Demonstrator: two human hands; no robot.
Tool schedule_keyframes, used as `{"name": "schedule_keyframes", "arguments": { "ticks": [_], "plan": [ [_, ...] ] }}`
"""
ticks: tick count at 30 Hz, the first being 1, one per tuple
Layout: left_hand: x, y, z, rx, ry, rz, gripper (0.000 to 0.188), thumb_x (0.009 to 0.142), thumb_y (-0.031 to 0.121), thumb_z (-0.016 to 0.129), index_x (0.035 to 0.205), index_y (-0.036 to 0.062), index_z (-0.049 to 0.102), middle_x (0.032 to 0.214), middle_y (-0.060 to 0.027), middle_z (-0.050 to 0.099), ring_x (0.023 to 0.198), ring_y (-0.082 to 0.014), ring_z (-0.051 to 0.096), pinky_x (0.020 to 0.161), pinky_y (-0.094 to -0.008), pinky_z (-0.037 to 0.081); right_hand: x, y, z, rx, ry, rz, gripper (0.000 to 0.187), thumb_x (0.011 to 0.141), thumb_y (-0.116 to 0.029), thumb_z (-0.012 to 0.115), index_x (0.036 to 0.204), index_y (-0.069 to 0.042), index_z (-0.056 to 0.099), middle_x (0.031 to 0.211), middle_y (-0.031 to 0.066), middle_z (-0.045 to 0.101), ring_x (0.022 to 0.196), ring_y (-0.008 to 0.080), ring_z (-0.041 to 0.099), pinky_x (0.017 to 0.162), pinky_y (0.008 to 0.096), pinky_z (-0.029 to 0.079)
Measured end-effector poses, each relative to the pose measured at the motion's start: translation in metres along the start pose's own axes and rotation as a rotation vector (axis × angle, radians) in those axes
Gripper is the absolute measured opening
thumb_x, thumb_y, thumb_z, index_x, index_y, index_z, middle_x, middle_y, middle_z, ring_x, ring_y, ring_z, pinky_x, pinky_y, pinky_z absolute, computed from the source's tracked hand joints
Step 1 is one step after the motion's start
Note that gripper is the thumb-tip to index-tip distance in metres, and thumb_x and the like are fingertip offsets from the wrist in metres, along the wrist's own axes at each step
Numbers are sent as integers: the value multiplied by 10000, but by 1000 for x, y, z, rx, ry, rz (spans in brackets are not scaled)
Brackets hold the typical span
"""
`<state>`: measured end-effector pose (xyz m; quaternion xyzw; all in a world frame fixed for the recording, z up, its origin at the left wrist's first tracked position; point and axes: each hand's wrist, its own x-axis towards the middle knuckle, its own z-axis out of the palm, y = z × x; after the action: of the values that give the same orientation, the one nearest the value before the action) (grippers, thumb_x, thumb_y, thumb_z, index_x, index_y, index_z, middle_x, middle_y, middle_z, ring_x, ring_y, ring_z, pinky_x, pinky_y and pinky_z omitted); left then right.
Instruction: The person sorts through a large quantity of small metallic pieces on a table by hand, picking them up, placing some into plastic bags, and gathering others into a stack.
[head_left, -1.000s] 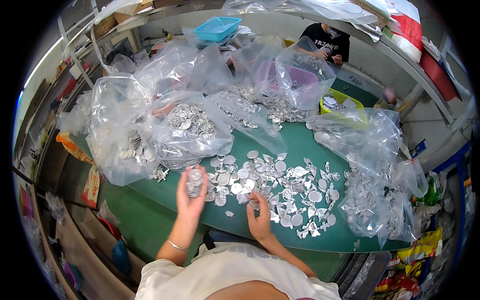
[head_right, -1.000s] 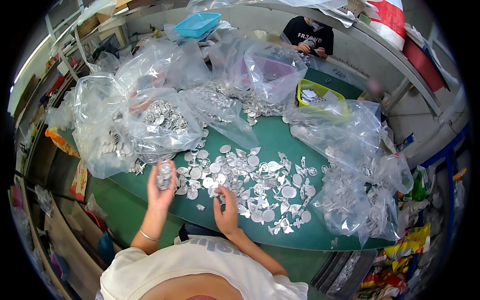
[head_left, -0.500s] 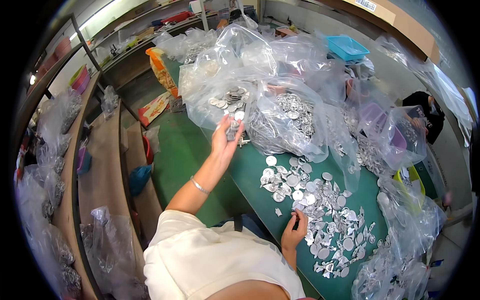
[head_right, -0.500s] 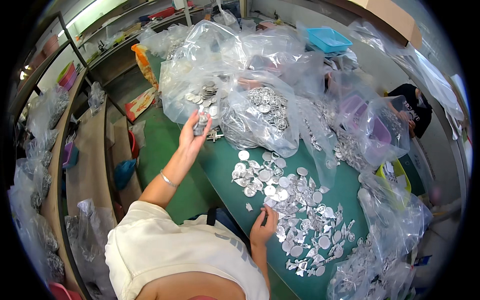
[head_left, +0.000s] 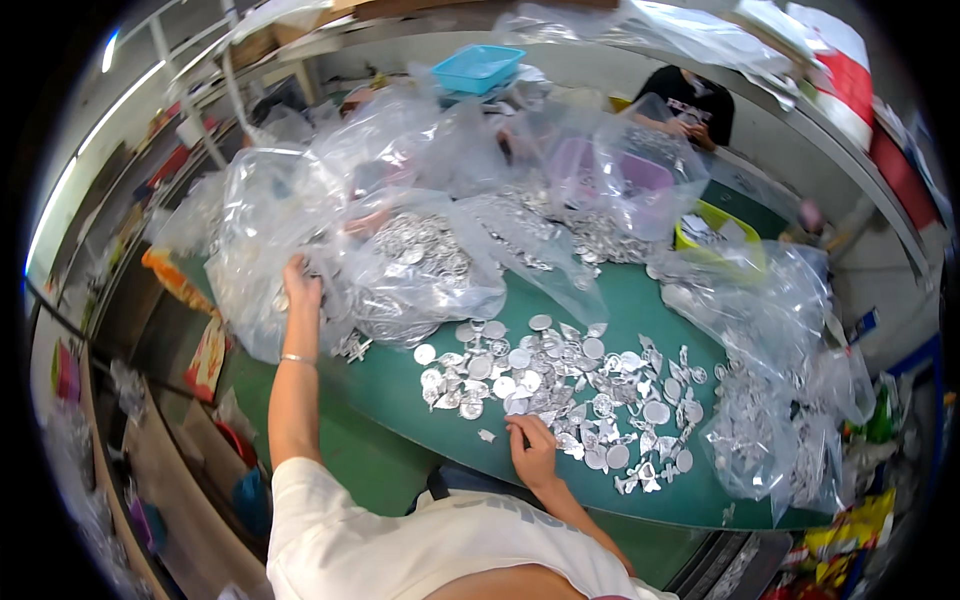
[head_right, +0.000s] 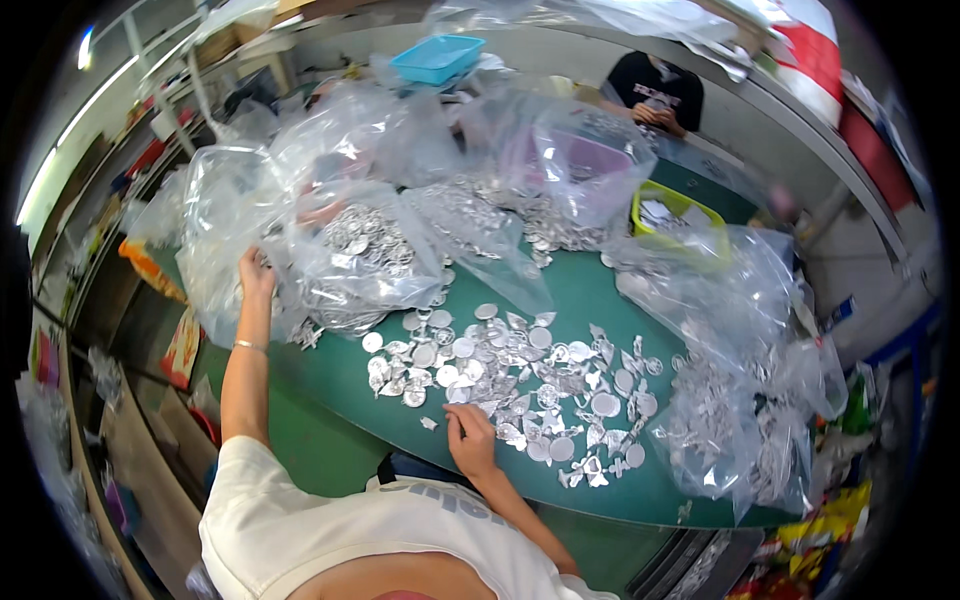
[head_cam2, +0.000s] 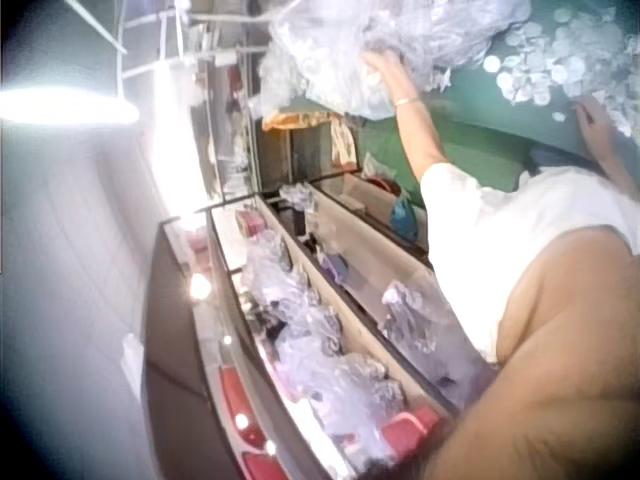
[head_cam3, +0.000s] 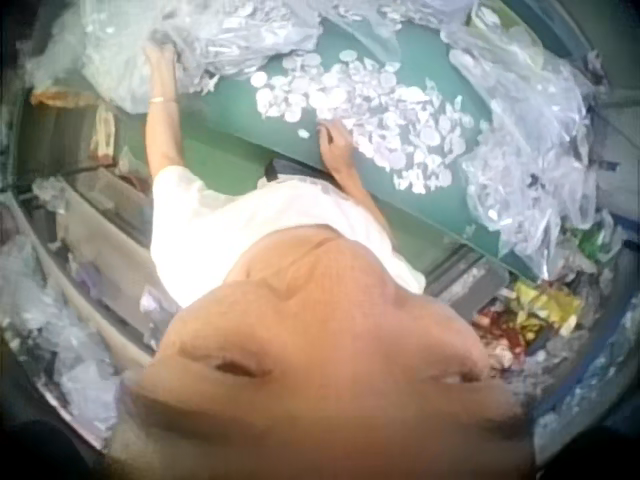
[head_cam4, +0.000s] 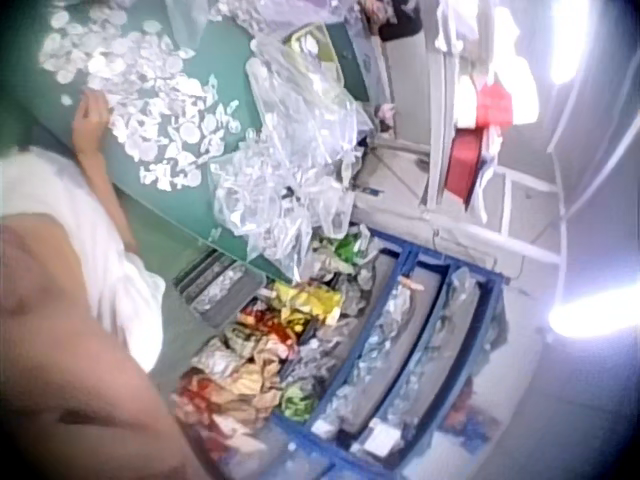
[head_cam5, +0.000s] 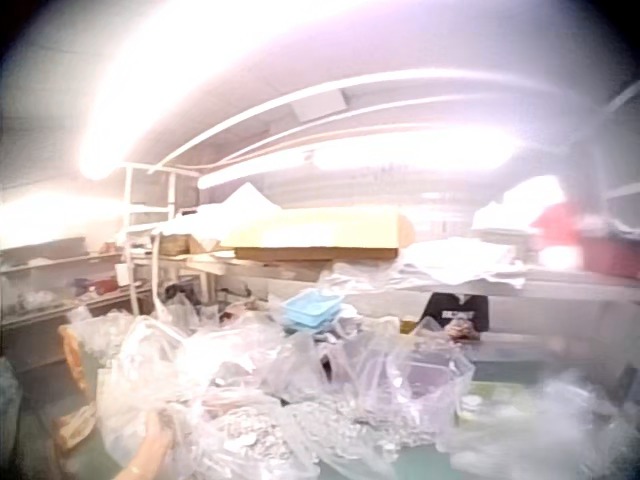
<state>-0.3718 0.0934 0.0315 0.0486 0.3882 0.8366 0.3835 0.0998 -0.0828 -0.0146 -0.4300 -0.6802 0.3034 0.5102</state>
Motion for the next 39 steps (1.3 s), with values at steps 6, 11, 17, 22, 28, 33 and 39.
{"name": "schedule_keyframes", "arguments": {
  "ticks": [6,11,17,22,28,33,39],
  "plan": [
    [-34,17,-20,282,-23,259,500,800,50,501,1288,24,399,1302,-169,425,1145,-288,472,960,-398,369,-3,-5,6,36,0,-60,137,775,52,551,878,1,625,747,115,599,671,261,585,611,319,454],
    [-143,-2,26,613,98,878,410,843,3,456,1249,-33,411,1266,-161,439,1143,-283,463,958,-347,372,3,-8,-4,-27,14,-78,123,760,28,574,866,-13,621,773,106,593,740,276,567,689,343,441],
    [-270,-99,30,1150,-981,943,263,765,-44,523,1022,-8,564,1102,-162,527,1057,-302,502,905,-383,398,30,-5,-54,-382,-58,-62,325,722,-96,658,1027,-28,567,1052,128,525,1029,317,469,852,415,366],
    [-295,-171,70,1455,-1337,678,549,813,216,614,1290,40,404,1388,-200,294,1281,-400,278,1024,-488,271,33,11,-66,-658,-180,-9,524,748,-239,674,1190,-32,484,1225,161,441,1193,349,366,945,500,303],
    [-309,-197,61,1771,-1413,622,596,864,335,529,1362,77,329,1443,-217,187,1304,-427,223,1027,-557,211,26,22,-56,-715,-223,20,577,781,-354,633,1229,-37,456,1285,164,407,1250,352,316,984,523,269],
    [-317,-199,47,1789,-1412,749,565,853,301,533,1338,71,358,1431,-211,212,1293,-409,241,1027,-548,209,26,24,-57,-724,-192,2,576,784,-355,629,1233,-38,455,1275,163,415,1246,349,323,980,521,272],
    [-323,-201,40,1754,-1350,842,548,844,263,527,1326,57,367,1421,-211,230,1283,-401,251,1033,-539,191,25,25,-59,-695,-151,-43,550,785,-358,626,1194,-16,488,1242,163,443,1225,347,352,974,512,281]
  ]
}}
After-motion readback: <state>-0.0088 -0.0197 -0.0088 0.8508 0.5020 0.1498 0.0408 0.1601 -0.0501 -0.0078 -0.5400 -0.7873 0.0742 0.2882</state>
